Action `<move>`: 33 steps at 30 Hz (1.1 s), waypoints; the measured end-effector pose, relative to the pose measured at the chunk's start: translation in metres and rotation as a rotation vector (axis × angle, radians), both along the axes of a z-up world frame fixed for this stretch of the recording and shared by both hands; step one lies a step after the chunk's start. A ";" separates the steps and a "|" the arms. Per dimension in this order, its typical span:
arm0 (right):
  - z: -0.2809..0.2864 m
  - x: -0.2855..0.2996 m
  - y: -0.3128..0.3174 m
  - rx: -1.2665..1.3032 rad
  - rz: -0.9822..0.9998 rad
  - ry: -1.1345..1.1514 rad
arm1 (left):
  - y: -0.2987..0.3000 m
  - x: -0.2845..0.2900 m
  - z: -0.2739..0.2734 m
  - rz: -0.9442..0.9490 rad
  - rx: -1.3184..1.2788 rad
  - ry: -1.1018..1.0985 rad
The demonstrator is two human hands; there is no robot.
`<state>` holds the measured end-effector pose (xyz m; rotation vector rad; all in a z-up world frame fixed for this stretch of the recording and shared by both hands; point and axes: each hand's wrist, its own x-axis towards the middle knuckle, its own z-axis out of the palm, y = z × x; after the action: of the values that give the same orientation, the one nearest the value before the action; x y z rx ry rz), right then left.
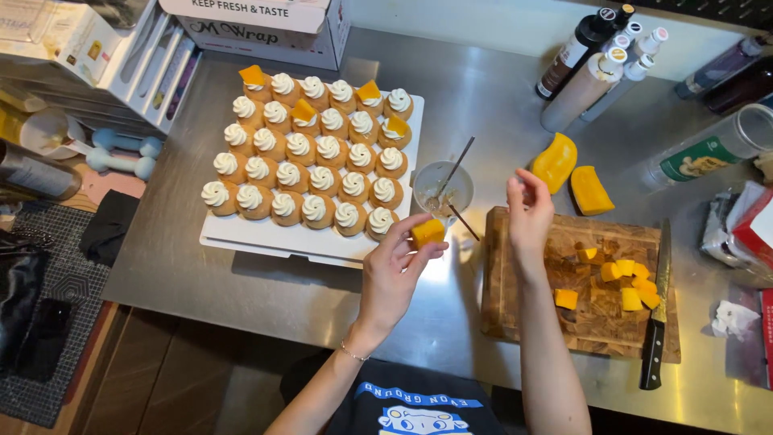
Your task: Adding mango chunks to cream puffs and organizing trays.
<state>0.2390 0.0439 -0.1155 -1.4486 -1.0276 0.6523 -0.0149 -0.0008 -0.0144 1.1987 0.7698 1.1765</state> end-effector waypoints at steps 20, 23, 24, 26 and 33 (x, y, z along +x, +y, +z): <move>0.031 -0.017 0.013 0.208 -0.168 -0.442 | 0.000 -0.046 0.004 0.031 -0.227 -0.119; 0.100 -0.003 -0.025 0.561 0.094 0.011 | 0.004 -0.048 -0.001 -0.022 -0.254 -0.126; 0.118 -0.015 -0.031 0.557 0.090 0.009 | 0.004 -0.047 0.001 -0.026 -0.257 -0.127; 0.153 -0.040 -0.045 0.540 0.292 -0.037 | 0.005 -0.045 0.005 -0.068 -0.261 -0.109; 0.185 -0.077 -0.055 0.398 0.317 -0.358 | 0.003 -0.054 0.023 -0.038 -0.228 -0.065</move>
<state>0.1623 -0.0107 0.0694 -1.0793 -1.5906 0.3813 -0.0686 0.0019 0.0084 0.9782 0.8053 1.0609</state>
